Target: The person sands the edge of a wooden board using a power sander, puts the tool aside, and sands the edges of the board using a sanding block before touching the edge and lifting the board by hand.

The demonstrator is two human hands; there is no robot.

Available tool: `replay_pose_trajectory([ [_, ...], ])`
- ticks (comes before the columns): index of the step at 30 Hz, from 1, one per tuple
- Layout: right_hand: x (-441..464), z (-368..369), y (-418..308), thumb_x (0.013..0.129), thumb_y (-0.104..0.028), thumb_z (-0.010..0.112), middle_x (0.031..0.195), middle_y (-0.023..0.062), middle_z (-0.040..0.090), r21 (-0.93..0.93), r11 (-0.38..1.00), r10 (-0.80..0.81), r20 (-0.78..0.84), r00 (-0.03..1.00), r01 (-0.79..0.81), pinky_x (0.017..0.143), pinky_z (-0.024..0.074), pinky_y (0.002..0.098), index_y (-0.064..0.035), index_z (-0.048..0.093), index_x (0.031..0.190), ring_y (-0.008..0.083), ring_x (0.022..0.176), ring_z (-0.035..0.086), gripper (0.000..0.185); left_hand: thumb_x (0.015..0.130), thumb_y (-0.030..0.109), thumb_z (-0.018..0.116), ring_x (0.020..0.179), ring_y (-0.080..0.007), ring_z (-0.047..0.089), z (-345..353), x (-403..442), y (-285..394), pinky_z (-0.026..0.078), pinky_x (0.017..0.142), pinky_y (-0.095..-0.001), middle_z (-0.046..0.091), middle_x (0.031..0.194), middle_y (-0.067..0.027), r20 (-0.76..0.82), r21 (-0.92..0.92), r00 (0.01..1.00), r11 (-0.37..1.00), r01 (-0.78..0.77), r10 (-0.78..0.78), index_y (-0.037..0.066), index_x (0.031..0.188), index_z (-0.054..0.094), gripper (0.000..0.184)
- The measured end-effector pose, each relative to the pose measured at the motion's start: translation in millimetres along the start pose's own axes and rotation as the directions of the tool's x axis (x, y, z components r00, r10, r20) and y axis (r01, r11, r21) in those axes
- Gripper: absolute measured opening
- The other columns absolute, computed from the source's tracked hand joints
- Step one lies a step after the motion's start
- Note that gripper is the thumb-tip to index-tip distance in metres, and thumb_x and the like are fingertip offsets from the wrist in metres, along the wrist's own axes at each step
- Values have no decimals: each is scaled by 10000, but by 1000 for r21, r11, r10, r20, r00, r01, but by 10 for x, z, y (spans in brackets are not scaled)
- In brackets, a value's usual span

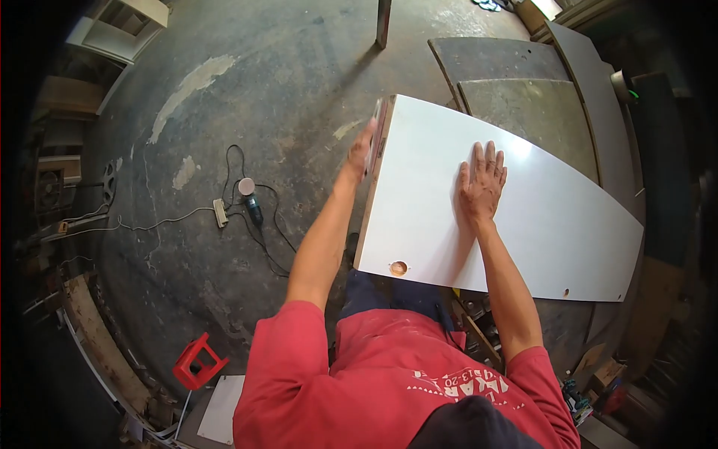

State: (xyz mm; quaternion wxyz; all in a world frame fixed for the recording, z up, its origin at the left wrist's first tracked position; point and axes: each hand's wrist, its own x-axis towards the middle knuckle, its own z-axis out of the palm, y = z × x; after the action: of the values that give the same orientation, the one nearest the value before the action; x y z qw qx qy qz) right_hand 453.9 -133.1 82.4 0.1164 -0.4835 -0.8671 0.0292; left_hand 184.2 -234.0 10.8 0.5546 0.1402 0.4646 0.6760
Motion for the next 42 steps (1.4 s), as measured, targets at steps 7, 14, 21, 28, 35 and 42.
replay_pose_trajectory([
  [7,25,-21,-19,1022,-390,486,1682,96,247,-13,1000,13,39,999,-13,1259,108,543,-198,364,1587,364,1559,159,610,1032,566,477,1332,-237,526,155,274,356,386,1131,-334,531,1481,-139,-6,240,994,966,-100,105,-23,1504,442,756],
  [14,30,-10,-28,1016,-384,469,1687,111,224,-16,1000,11,56,998,-10,1254,84,563,-187,346,1595,384,1559,139,624,1068,488,444,1436,-270,427,171,-130,176,318,1176,-322,488,1526,-200,-92,415,967,892,-181,239,-41,1500,444,683],
  [21,23,38,6,1011,-387,466,1667,127,269,-29,1000,-6,23,1000,7,1246,115,575,-189,370,1579,409,1547,168,609,1087,436,434,1293,-224,531,79,-282,58,377,1125,-332,569,1417,-138,-110,310,991,950,-43,81,-29,1458,494,597],
  [28,1,96,29,1008,-432,450,1657,129,294,-35,999,-25,-22,999,24,1237,150,585,-203,399,1563,417,1531,210,603,1111,353,359,1492,-235,340,249,-1747,-180,250,1227,-350,364,1611,-165,-57,23,996,998,-60,61,-40,1573,294,611],
  [35,-1,219,95,1035,-448,402,1668,74,296,-50,998,-51,-103,993,46,1260,130,526,-264,369,1581,360,1546,211,578,1098,379,385,1510,-294,318,110,-2142,-315,229,1232,-374,354,1614,-207,-85,366,990,927,-76,115,-57,1557,324,636],
  [42,-25,4,-80,1033,-330,454,1591,257,371,-105,994,-7,-11,1000,6,1218,231,530,-21,426,1524,427,1483,327,581,1091,410,381,1510,-300,316,-23,-2167,-458,239,1223,-384,352,1610,-219,-113,395,992,919,-13,63,-60,1556,325,664],
])
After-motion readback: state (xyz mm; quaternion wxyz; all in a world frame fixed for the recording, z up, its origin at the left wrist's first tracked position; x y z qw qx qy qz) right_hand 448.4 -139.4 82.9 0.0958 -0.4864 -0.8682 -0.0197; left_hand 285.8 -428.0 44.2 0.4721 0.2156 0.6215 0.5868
